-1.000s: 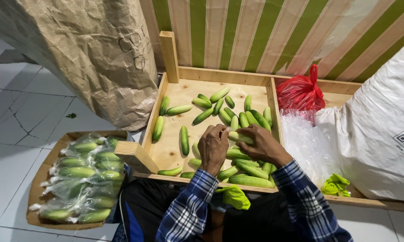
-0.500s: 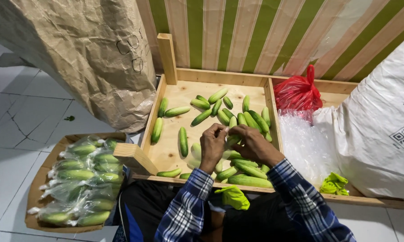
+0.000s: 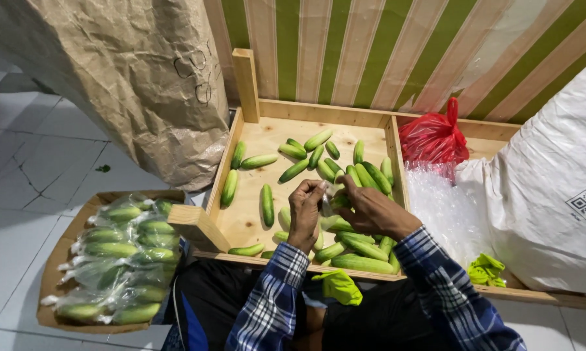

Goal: The person sits on the floor and picks up cucumbers from a wooden tray. They wipe each cucumber with a yellow cloth, then wrap it in a small plastic bag and tie the bag closed. The wrapped cucumbers are placed into a cardboard box.

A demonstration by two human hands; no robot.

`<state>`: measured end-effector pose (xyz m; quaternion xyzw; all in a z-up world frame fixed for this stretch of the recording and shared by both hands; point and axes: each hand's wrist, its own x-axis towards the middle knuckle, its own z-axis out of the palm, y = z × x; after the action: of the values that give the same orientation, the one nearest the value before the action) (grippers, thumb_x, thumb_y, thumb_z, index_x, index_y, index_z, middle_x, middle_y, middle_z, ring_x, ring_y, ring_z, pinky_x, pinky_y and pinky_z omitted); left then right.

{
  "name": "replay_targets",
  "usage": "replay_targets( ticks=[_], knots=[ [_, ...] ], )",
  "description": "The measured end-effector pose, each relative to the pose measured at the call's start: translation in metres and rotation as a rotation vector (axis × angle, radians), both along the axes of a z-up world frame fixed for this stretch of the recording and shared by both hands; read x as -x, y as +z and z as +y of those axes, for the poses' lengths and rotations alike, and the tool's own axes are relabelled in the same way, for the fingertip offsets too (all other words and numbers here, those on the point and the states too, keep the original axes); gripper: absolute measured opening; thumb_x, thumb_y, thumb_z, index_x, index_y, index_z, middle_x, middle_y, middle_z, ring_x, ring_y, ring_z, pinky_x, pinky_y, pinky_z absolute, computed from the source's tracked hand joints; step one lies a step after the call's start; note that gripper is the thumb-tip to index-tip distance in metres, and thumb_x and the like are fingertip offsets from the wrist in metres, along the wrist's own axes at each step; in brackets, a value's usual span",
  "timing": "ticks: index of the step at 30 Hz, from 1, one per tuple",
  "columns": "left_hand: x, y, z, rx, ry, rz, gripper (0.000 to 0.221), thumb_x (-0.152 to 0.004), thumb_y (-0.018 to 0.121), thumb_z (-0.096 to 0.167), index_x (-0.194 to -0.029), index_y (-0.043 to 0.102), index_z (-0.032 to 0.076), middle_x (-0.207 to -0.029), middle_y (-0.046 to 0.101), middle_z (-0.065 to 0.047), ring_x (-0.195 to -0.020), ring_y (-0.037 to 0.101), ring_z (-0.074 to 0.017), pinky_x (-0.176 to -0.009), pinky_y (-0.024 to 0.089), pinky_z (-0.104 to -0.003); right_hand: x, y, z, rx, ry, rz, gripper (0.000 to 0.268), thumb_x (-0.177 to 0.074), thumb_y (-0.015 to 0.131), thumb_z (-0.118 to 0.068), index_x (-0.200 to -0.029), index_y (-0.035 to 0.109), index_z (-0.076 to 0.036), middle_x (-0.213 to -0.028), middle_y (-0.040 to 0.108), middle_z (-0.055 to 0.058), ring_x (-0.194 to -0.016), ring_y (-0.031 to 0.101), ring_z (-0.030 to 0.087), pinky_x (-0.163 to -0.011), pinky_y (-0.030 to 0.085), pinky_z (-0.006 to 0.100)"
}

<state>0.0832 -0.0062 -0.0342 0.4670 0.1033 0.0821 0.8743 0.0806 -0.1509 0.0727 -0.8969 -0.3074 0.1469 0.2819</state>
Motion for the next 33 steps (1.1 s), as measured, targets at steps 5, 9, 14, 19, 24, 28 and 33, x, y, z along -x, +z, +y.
replay_targets(
  ticks=[5, 9, 14, 19, 24, 28, 33],
  knots=[
    [0.000, 0.007, 0.005, -0.086, -0.007, -0.024, 0.009, -0.095, 0.072, 0.012, -0.091, 0.070, 0.004, -0.071, 0.061, -0.002, -0.063, 0.055, -0.0051, -0.060, 0.044, -0.017, 0.012, 0.029, 0.008, 0.142, -0.001, -0.065, 0.070, -0.092, 0.065, -0.013, -0.146, 0.022, -0.001, -0.098, 0.074, 0.031, -0.087, 0.072, 0.053, -0.079, 0.055, 0.063],
    [0.001, 0.013, 0.013, -0.375, 0.016, -0.076, 0.010, -0.096, 0.071, 0.011, -0.090, 0.072, 0.003, -0.069, 0.064, -0.006, -0.065, 0.057, -0.0087, -0.063, 0.048, -0.023, 0.006, 0.021, 0.005, 0.235, 0.017, -0.141, 0.090, -0.090, 0.066, -0.008, -0.159, 0.009, -0.001, -0.105, 0.073, 0.029, -0.091, 0.072, 0.051, -0.082, 0.057, 0.061],
    [-0.003, 0.008, 0.016, -0.581, 0.039, -0.014, 0.010, -0.095, 0.070, 0.016, -0.087, 0.073, 0.011, -0.062, 0.065, -0.005, -0.063, 0.062, -0.0119, -0.065, 0.051, -0.028, -0.005, -0.002, -0.004, 0.315, 0.003, -0.260, 0.079, -0.091, 0.069, -0.017, -0.155, 0.023, -0.008, -0.103, 0.074, 0.020, -0.092, 0.073, 0.045, -0.086, 0.058, 0.058],
    [-0.005, 0.000, 0.016, -0.660, 0.038, 0.041, 0.009, -0.092, 0.071, 0.022, -0.085, 0.073, 0.016, -0.060, 0.066, -0.003, -0.063, 0.065, -0.0133, -0.067, 0.054, -0.031, -0.024, -0.043, -0.019, 0.441, 0.071, -0.534, 0.037, -0.094, 0.063, -0.024, -0.129, 0.050, -0.021, -0.093, 0.076, 0.003, -0.085, 0.076, 0.030, -0.110, 0.043, 0.053],
    [-0.002, 0.005, 0.022, -0.702, 0.074, 0.034, 0.010, -0.093, 0.070, 0.022, -0.086, 0.073, 0.015, -0.060, 0.066, -0.004, -0.064, 0.066, -0.0150, -0.067, 0.055, -0.032, -0.016, -0.041, -0.015, 0.460, 0.077, -0.649, 0.037, -0.092, 0.068, -0.039, -0.121, 0.054, -0.022, -0.088, 0.072, 0.000, -0.083, 0.074, 0.020, -0.119, 0.022, 0.062],
    [0.000, 0.011, 0.021, -0.829, 0.070, 0.001, 0.007, -0.092, 0.069, 0.021, -0.087, 0.072, 0.018, -0.062, 0.069, -0.004, -0.067, 0.072, -0.0217, -0.071, 0.057, -0.036, -0.026, -0.052, -0.020, 0.379, 0.089, -0.620, 0.030, -0.087, 0.071, -0.034, -0.116, 0.062, -0.031, -0.085, 0.064, 0.001, -0.083, 0.070, 0.022, -0.115, 0.020, 0.064],
    [0.017, 0.036, 0.023, -0.996, 0.122, -0.106, 0.029, -0.092, 0.052, 0.010, -0.112, 0.072, 0.019, -0.081, 0.076, -0.019, -0.084, 0.074, -0.0410, -0.076, 0.058, -0.051, -0.031, -0.054, -0.026, 0.311, 0.021, -0.359, 0.009, -0.086, 0.073, -0.025, -0.094, 0.074, -0.029, -0.090, 0.064, 0.000, -0.092, 0.068, 0.022, -0.114, 0.029, 0.062]
  ],
)
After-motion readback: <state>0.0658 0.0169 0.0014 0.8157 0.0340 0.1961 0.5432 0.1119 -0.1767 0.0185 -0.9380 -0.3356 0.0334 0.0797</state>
